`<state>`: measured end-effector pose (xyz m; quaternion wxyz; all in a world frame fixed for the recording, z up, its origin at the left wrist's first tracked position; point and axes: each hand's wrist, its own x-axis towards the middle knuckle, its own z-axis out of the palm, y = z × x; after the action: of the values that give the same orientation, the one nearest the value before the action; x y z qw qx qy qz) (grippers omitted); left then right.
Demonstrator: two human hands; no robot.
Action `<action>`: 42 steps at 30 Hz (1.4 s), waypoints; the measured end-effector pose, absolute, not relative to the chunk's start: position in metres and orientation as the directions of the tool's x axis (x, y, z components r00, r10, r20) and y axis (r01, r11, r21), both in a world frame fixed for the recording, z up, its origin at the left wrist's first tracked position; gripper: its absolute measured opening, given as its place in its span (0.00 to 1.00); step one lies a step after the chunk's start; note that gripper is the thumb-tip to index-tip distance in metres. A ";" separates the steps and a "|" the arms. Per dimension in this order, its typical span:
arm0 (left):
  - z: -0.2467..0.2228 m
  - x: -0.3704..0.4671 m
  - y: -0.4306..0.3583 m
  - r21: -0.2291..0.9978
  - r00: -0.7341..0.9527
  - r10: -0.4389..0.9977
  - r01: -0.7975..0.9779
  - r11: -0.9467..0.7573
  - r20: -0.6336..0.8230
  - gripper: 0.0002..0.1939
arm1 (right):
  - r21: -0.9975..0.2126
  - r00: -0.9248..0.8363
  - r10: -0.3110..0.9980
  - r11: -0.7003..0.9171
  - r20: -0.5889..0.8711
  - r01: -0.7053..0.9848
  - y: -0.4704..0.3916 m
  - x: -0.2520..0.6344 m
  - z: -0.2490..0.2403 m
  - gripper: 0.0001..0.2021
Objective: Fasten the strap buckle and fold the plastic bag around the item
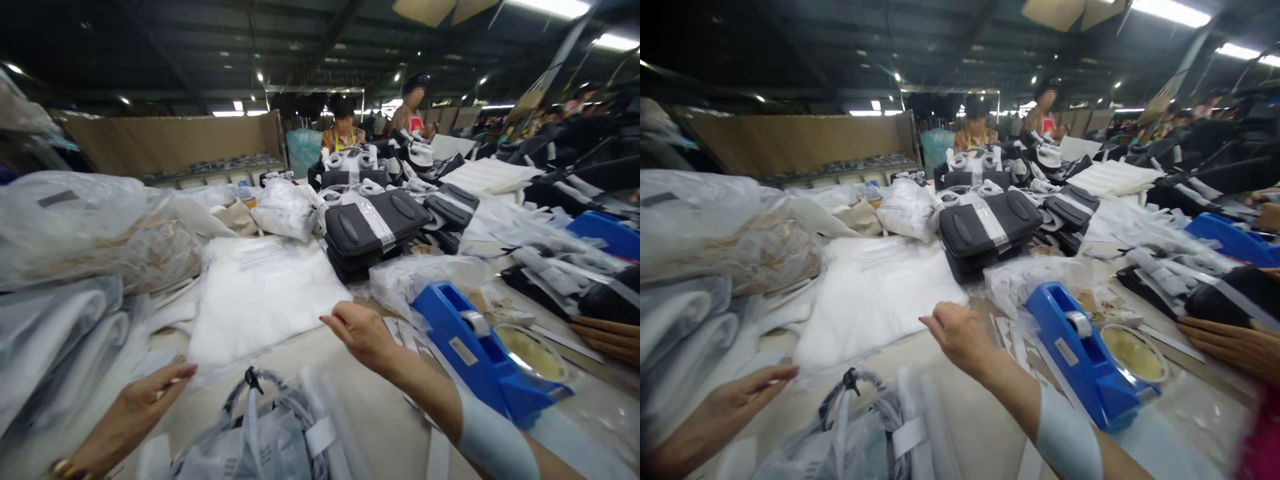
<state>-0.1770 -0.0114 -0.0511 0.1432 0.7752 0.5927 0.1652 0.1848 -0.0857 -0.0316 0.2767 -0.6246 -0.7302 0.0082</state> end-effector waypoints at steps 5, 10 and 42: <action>-0.058 -0.160 0.005 0.295 0.532 0.846 0.815 -0.498 -0.041 0.21 | -0.236 -0.507 0.818 0.568 0.273 0.789 -0.024 0.150 -0.068 0.12; -0.052 -0.133 0.014 0.077 0.519 0.803 0.850 -0.521 -0.293 0.30 | -0.169 -0.633 0.753 0.657 0.179 0.734 0.004 0.135 -0.080 0.12; -0.062 -0.108 0.060 0.091 0.498 0.866 0.864 -0.494 -0.027 0.10 | -0.536 -0.316 0.904 0.425 0.286 0.729 0.045 0.118 -0.078 0.06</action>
<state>-0.1076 0.0595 -0.0617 0.0462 0.8643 0.5007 0.0109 0.1178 0.0454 -0.0776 0.2804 -0.5130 -0.7961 0.1561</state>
